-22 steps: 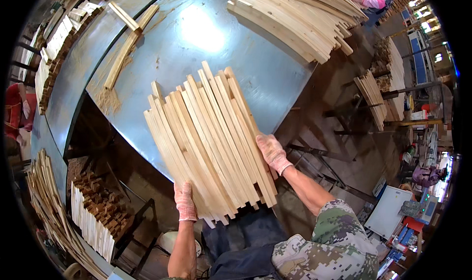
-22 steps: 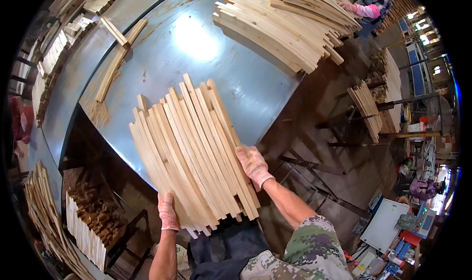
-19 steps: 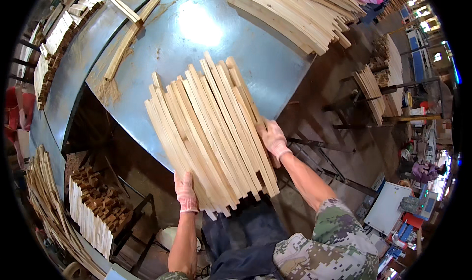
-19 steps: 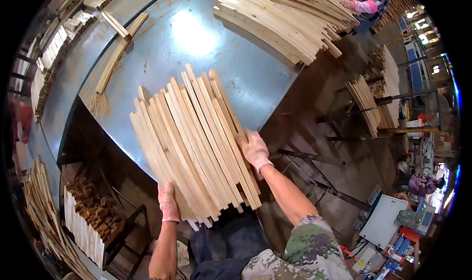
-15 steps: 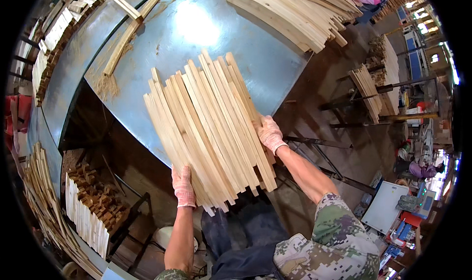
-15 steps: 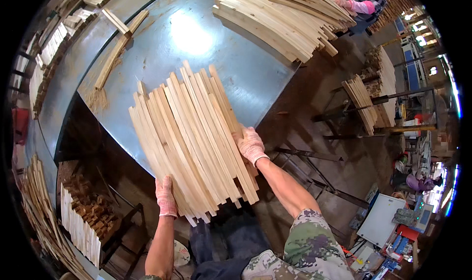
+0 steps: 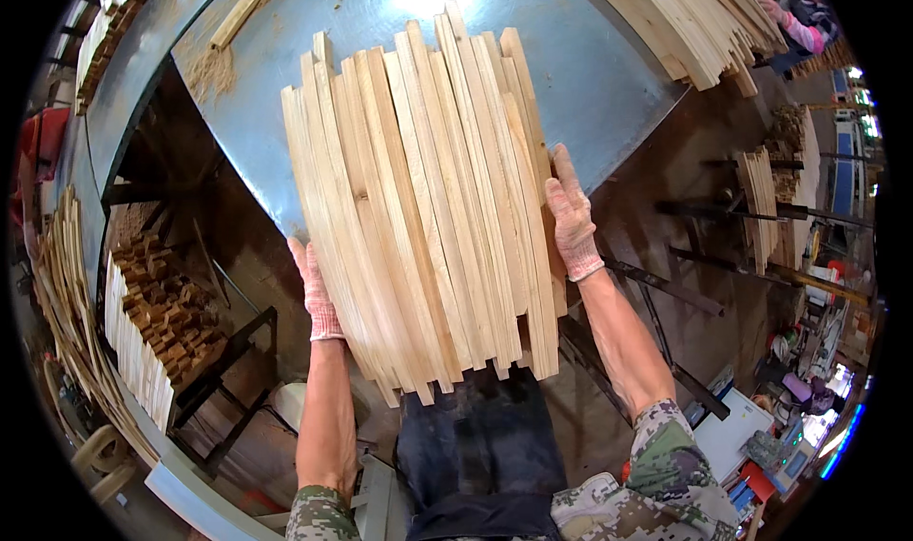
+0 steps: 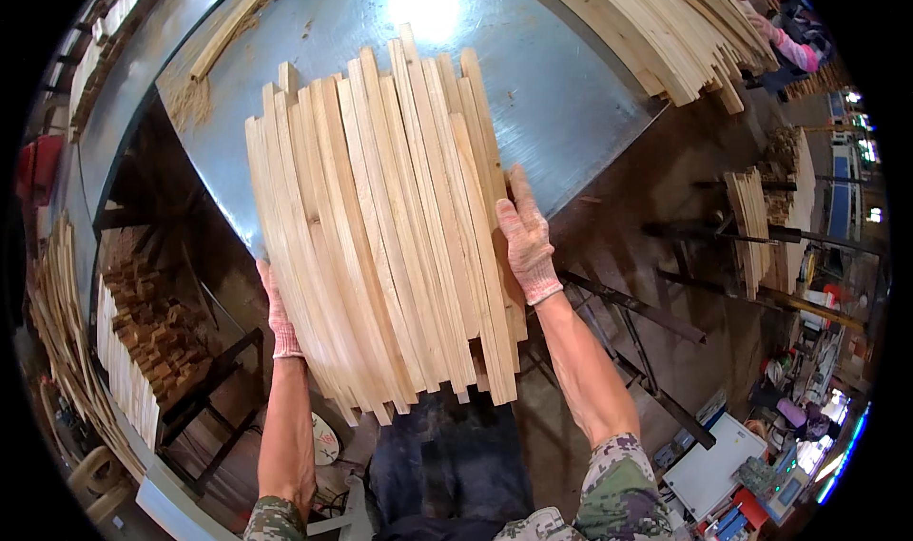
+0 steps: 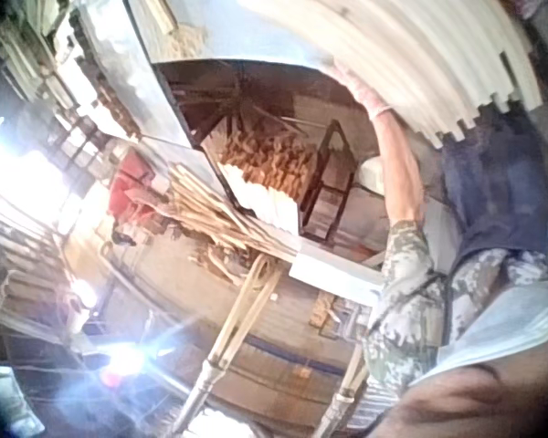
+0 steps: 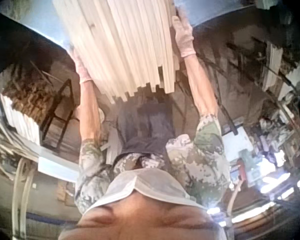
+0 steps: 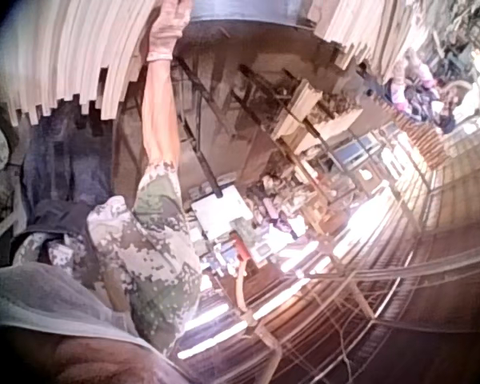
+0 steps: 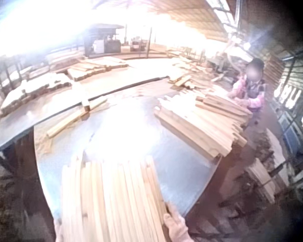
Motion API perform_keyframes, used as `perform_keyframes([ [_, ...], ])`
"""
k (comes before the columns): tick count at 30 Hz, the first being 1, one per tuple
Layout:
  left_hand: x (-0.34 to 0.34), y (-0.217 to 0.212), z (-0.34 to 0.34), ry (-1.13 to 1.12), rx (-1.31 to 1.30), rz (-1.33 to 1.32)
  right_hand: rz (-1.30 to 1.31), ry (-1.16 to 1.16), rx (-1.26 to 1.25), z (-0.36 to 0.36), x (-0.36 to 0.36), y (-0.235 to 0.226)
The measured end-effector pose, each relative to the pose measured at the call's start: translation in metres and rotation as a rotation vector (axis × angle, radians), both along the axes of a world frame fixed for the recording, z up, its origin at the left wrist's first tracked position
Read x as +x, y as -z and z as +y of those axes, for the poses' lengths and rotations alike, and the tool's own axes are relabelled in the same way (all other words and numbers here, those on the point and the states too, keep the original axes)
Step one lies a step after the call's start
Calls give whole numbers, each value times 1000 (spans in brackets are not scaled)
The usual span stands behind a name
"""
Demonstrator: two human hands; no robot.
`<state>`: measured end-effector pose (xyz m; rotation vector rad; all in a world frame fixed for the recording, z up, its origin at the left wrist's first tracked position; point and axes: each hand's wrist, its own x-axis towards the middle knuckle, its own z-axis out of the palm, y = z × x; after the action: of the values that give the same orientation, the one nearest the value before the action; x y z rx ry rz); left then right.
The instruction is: The person repeatedly picks up stacks of light-colored wooden planks from a metal table and places them onto a conveyor belt. They align the planks and move them in batches throughout the clip.
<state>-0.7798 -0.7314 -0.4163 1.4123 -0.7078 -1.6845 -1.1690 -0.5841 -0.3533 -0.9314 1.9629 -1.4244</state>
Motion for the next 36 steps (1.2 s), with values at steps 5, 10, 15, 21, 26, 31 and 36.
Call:
perform_keyframes([
  [5,12,-23,17,135,241,274,-141,19,47,24,22,-16],
  [10,55,-37,84,154,543,299,-278,67,80,85,64,-12],
  [15,85,-24,128,106,633,255,-1018,88,263,140,69,24],
  [21,88,-37,147,49,573,30,-1020,98,329,110,82,-1],
  [26,101,-79,169,-31,515,93,-984,-52,365,82,83,-27],
  [31,130,-141,183,-180,416,177,-935,-295,294,33,98,-61],
  [36,191,-248,200,-380,319,185,-890,-614,306,-44,169,-140],
])
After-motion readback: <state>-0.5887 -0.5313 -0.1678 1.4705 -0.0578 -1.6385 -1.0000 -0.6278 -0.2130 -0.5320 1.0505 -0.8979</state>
